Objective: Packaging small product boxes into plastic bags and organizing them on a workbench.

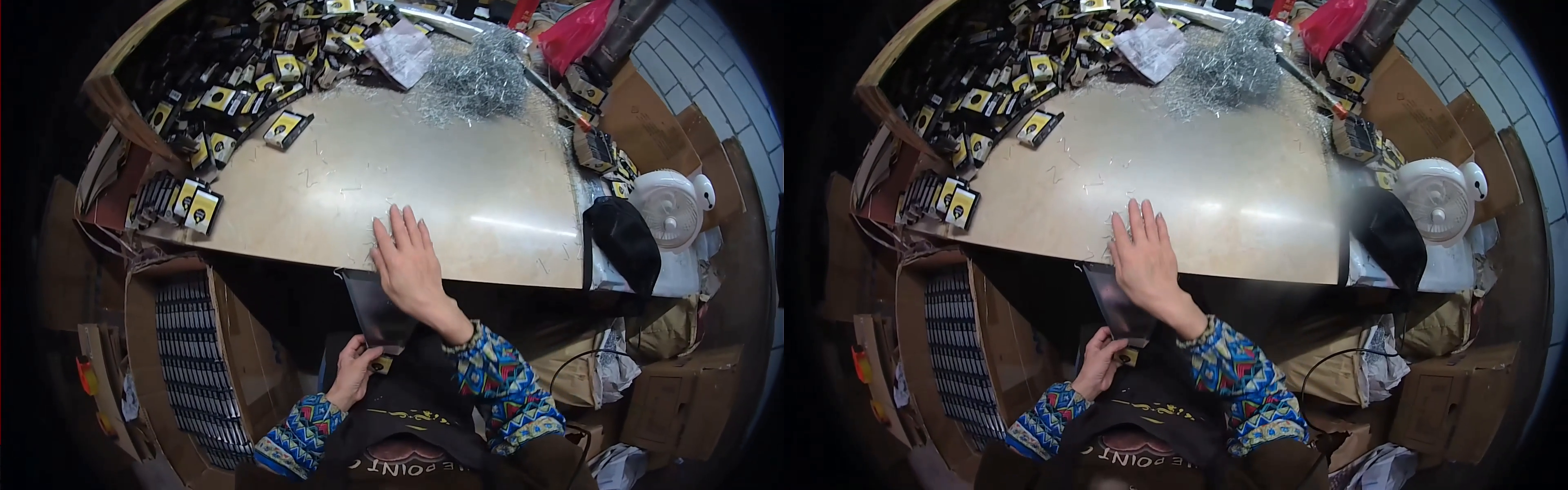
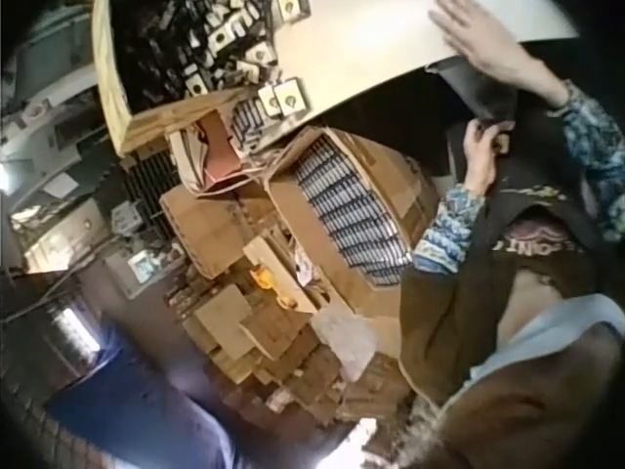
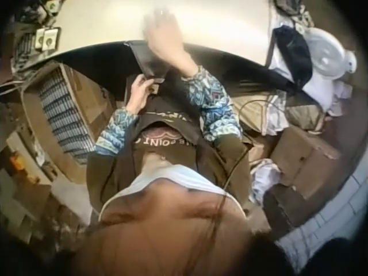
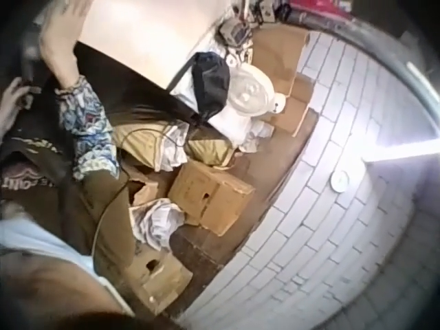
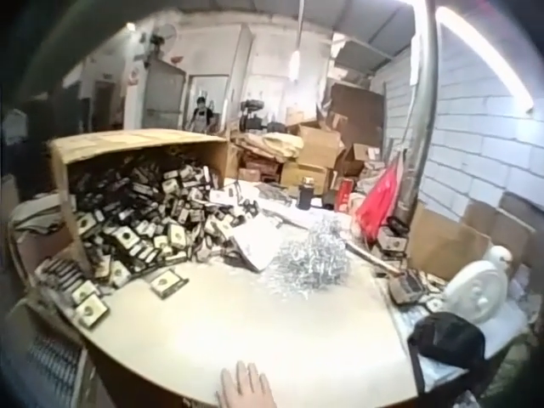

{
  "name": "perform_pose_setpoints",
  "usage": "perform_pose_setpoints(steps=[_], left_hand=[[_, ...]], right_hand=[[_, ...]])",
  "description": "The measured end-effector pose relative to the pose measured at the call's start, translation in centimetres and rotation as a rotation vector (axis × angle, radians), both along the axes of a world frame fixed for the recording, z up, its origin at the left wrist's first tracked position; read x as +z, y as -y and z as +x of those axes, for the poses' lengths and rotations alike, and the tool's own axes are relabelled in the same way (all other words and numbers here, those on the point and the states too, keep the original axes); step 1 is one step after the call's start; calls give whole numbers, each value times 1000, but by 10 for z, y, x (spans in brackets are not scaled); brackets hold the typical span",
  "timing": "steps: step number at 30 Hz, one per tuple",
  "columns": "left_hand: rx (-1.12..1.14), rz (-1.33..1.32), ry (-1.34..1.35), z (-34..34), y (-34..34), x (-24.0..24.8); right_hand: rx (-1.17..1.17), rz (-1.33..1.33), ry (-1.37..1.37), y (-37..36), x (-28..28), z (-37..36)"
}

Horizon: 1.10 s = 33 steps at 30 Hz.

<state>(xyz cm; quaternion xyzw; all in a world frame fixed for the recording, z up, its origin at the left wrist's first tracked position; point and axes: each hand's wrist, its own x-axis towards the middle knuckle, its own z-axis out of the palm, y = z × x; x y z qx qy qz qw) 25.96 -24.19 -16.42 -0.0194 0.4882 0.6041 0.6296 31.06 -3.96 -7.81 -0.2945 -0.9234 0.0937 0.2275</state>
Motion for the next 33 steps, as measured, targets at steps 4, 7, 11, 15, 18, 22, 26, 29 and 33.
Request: perform_pose_setpoints(steps=[4,7,11,15,18,22,26,29,33], left_hand=[[111,-47,-15,11,3,1],[122,-43,-23,10,2,8],[70,16,-99,10,2,8],[-237,29,-661,15,7,0],[-339,-26,-1052,21,7,2],[-365,38,-1409,12,16,-18],[-350,59,-1353,7,29,0],[-299,48,-1270,-1,34,8],[-140,69,-1048,-9,8,23]], right_hand=[[19,-97,52,46,19,19],[115,-193,81,55,49,38],[203,-627,-284,40,53,59],[155,-473,-105,52,17,60],[218,-335,26,78,-17,60],[489,-637,4,107,-28,74],[409,-971,-205,93,-12,81],[288,-911,-208,79,-5,82],[146,-962,-87,69,12,74]])
